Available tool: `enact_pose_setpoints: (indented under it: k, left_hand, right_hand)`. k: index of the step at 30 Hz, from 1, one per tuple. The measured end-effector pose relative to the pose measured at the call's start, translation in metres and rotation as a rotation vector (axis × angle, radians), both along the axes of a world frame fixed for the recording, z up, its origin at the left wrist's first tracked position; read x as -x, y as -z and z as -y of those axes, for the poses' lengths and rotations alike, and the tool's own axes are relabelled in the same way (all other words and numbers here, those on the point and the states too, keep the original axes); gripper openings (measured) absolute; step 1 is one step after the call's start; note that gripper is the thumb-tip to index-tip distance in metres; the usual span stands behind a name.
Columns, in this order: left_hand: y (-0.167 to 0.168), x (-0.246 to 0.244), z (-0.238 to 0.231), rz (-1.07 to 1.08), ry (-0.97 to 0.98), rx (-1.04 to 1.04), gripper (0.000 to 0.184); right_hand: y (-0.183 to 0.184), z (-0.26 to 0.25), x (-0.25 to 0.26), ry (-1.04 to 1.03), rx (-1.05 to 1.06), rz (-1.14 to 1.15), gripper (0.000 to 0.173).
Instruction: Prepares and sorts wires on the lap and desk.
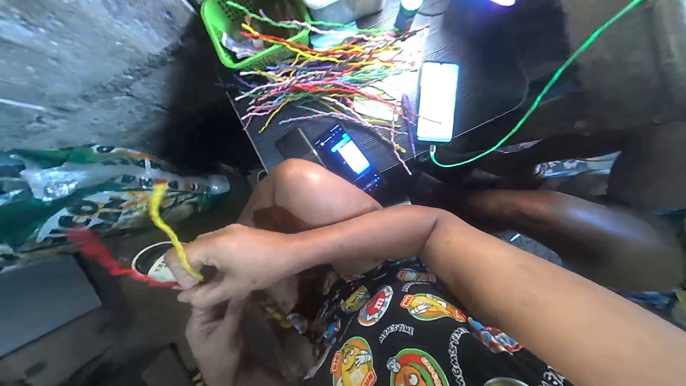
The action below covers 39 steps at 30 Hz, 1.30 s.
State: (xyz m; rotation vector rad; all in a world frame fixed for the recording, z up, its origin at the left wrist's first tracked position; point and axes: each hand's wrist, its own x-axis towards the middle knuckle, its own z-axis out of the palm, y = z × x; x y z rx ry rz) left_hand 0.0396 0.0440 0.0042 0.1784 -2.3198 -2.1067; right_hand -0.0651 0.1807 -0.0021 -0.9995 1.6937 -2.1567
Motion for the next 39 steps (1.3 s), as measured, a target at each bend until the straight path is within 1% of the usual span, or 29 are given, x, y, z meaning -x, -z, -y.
enact_pose_setpoints:
  k: [3,5,7,8,9,11,14,17,20,23,25,27,29,31,33,36,39]
  left_hand:
    - [-0.001,-0.007,-0.003,0.026,-0.074,0.013,0.026]
    - [0.001,-0.009,-0.007,0.037,-0.113,-0.025,0.028]
    - [0.008,-0.011,-0.002,0.04,-0.076,-0.101,0.022]
    - [0.012,-0.012,0.003,0.036,-0.023,-0.131,0.021]
    - [0.015,-0.011,0.008,0.025,0.035,-0.169,0.022]
    - [0.016,-0.007,0.011,0.007,0.061,-0.229,0.022]
    - [0.015,0.001,0.014,-0.019,0.06,-0.201,0.017]
    - [0.012,0.008,0.01,-0.022,0.008,-0.161,0.02]
    - [0.01,0.012,-0.001,-0.022,-0.066,-0.033,0.019]
    - [0.01,0.013,-0.009,-0.028,-0.075,0.025,0.021]
    - [0.011,0.012,-0.012,0.002,-0.069,-0.034,0.021]
    - [0.013,0.011,-0.008,0.015,0.004,-0.13,0.014]
    - [0.018,0.011,0.002,-0.002,0.106,-0.2,0.018]
    - [0.017,0.012,0.006,-0.013,0.123,-0.216,0.017]
    - [0.013,0.013,0.004,-0.014,0.073,-0.157,0.012]
    - [0.008,0.014,0.005,-0.033,-0.011,0.004,0.006]
    - [0.007,0.013,0.009,-0.058,-0.039,0.103,0.016]
  right_hand:
    - [-0.001,0.004,0.004,-0.065,-0.033,0.052,0.011]
    - [-0.002,0.005,0.005,-0.109,-0.039,0.072,0.015]
    - [-0.001,0.004,0.004,-0.112,0.005,0.067,0.014]
    - [-0.001,0.003,0.005,-0.116,0.025,0.069,0.012]
    - [0.001,0.002,0.005,-0.116,0.043,0.068,0.011]
    - [0.002,-0.001,0.006,-0.121,0.056,0.069,0.011]
    - [-0.001,-0.004,0.006,-0.124,0.063,0.071,0.014]
    - [-0.001,-0.008,0.009,-0.1,0.058,0.051,0.014]
    - [-0.001,-0.011,0.012,-0.052,0.003,0.041,0.013]
    - [-0.001,-0.013,0.01,-0.026,-0.054,0.009,0.016]
    - [0.0,-0.013,0.009,-0.009,-0.046,0.007,0.015]
    - [0.002,-0.014,0.009,0.018,-0.014,0.015,0.013]
    - [0.002,-0.014,0.008,0.035,-0.005,0.012,0.012]
    - [0.002,-0.013,0.007,0.015,-0.015,-0.012,0.011]
    - [0.002,-0.01,0.005,0.002,-0.042,-0.041,0.011]
    - [0.004,-0.006,0.003,0.036,-0.085,-0.065,0.012]
    - [0.006,0.003,0.002,0.061,-0.103,-0.067,0.01]
